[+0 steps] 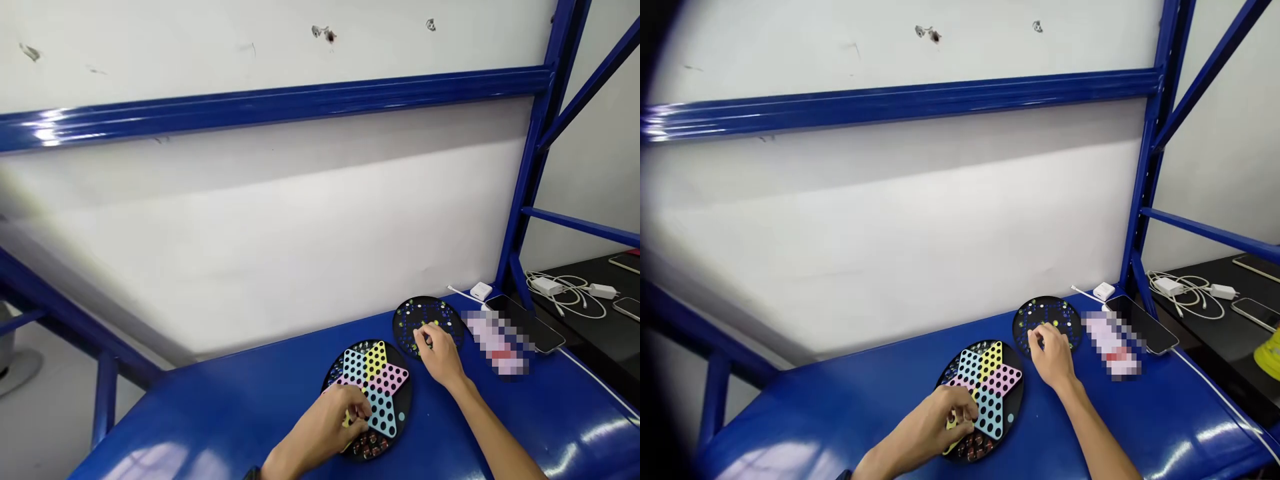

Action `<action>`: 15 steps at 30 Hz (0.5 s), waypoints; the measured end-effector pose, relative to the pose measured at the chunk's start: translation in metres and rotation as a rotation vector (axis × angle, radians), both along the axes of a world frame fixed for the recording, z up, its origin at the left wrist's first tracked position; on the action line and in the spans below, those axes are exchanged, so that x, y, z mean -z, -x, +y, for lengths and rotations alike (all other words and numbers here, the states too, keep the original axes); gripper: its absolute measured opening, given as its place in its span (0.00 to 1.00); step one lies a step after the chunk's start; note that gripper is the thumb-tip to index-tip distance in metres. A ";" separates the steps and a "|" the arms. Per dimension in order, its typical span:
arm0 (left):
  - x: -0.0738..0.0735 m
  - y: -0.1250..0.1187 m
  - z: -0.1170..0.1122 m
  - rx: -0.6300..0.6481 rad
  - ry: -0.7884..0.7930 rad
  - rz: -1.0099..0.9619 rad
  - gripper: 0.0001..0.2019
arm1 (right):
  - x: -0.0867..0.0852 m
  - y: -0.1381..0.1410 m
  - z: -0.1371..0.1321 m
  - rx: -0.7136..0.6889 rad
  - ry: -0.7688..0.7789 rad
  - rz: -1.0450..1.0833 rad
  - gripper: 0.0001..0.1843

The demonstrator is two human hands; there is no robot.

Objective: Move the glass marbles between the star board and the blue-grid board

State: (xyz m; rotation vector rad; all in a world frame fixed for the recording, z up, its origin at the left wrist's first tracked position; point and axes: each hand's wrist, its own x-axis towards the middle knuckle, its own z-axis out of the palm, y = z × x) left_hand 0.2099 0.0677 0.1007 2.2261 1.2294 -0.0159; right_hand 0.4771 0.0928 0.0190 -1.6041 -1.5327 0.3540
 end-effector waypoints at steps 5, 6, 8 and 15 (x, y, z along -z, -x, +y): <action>0.012 -0.008 -0.021 0.160 -0.123 0.332 0.11 | 0.003 -0.001 0.000 -0.003 0.036 0.002 0.23; 0.015 -0.011 -0.022 0.188 -0.146 0.389 0.11 | 0.003 -0.002 -0.001 -0.009 0.043 0.002 0.22; 0.022 -0.016 -0.022 0.225 -0.200 0.475 0.12 | 0.003 -0.002 -0.001 -0.023 0.053 -0.001 0.22; 0.020 -0.015 -0.023 0.334 -0.281 0.452 0.10 | 0.007 -0.001 -0.002 -0.054 0.072 0.001 0.22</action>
